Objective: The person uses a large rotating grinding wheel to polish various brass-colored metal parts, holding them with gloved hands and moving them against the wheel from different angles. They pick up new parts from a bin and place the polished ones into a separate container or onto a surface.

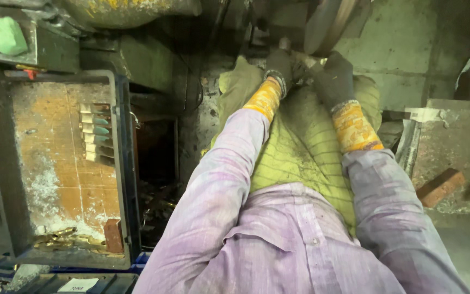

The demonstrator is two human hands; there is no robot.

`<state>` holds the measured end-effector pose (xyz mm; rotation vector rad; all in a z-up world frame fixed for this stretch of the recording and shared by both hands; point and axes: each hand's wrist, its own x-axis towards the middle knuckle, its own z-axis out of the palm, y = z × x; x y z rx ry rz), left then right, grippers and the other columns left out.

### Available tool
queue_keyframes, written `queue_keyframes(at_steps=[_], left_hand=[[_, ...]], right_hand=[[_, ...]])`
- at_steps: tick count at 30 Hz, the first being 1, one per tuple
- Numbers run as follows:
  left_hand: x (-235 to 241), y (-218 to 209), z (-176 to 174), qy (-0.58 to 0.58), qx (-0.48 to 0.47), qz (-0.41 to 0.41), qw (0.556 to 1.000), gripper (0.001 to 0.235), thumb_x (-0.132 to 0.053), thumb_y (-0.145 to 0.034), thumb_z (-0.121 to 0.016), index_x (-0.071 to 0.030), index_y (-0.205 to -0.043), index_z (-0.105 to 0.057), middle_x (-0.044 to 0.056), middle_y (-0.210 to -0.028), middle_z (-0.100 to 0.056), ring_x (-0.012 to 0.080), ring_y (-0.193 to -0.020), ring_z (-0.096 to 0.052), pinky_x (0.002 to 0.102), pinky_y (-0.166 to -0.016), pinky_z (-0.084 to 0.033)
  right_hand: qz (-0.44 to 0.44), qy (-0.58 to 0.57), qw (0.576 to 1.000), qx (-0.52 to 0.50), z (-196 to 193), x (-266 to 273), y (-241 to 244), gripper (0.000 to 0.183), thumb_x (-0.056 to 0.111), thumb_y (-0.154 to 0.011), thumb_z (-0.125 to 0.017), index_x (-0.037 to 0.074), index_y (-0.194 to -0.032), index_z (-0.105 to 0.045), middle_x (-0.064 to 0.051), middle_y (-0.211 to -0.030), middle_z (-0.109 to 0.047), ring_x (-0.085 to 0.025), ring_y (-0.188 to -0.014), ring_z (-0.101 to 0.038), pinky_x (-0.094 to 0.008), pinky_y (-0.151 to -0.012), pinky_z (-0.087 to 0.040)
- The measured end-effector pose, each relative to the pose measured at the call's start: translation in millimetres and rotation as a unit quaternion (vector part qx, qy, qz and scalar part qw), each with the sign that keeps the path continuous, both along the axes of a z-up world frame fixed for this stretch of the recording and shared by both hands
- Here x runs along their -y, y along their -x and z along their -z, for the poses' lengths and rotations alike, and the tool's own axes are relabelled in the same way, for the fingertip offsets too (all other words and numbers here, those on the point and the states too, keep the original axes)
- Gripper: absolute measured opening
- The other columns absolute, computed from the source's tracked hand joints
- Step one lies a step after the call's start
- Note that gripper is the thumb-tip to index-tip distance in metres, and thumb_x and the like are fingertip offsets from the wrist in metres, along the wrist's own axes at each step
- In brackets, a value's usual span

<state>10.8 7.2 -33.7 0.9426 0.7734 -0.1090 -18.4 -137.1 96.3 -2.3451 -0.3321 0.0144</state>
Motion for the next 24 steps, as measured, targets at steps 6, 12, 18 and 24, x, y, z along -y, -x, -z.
queue_keyframes(at_steps=[6, 12, 18, 24], left_hand=[[-9.3, -7.4, 1.6, 0.225, -0.023, -0.011, 0.974, 0.037, -0.036, -0.099, -0.052, -0.001, -0.096, -0.063, 0.014, -0.074, -0.063, 0.0289, -0.065, -0.065, 0.043, -0.057, -0.059], [-38.1, 32.3, -65.5, 0.230, 0.171, 0.173, 0.942, 0.038, -0.035, -0.095, -0.065, -0.014, -0.064, -0.056, -0.005, -0.041, -0.040, 0.0136, -0.030, -0.035, 0.033, -0.028, -0.034], [-35.6, 77.4, -146.0, 0.150, 0.311, 0.178, 0.921, 0.032, -0.026, -0.103, -0.061, 0.004, -0.104, -0.071, 0.004, -0.061, -0.054, 0.0151, -0.046, -0.042, 0.034, -0.044, -0.034], [-35.7, 86.3, -162.0, 0.087, 0.346, 0.172, 0.918, 0.033, -0.021, -0.106, -0.057, 0.004, -0.124, -0.070, 0.004, -0.067, -0.060, 0.0075, -0.045, -0.038, 0.029, -0.039, -0.029]], right_hand=[[-0.004, 0.005, 1.000, -0.021, -29.8, -6.9, 5.2, 0.048, 0.043, -0.094, -0.082, -0.003, -0.085, -0.072, -0.021, -0.076, -0.069, -0.034, -0.071, -0.070, -0.045, -0.066, -0.053], [0.031, -0.033, 0.978, -0.203, -97.2, -4.9, 92.1, 0.036, 0.041, -0.087, -0.076, 0.006, -0.094, -0.071, -0.013, -0.071, -0.070, -0.027, -0.063, -0.072, -0.040, -0.060, -0.057], [-0.023, -0.013, 1.000, -0.013, -113.0, -4.7, 152.3, 0.044, 0.036, -0.081, -0.092, 0.004, -0.100, -0.069, -0.011, -0.083, -0.072, -0.026, -0.072, -0.073, -0.038, -0.068, -0.057], [-0.042, 0.014, 0.997, 0.062, -98.3, 6.6, 159.1, 0.057, 0.036, -0.077, -0.097, 0.002, -0.112, -0.066, -0.014, -0.085, -0.072, -0.029, -0.075, -0.073, -0.039, -0.068, -0.058]])
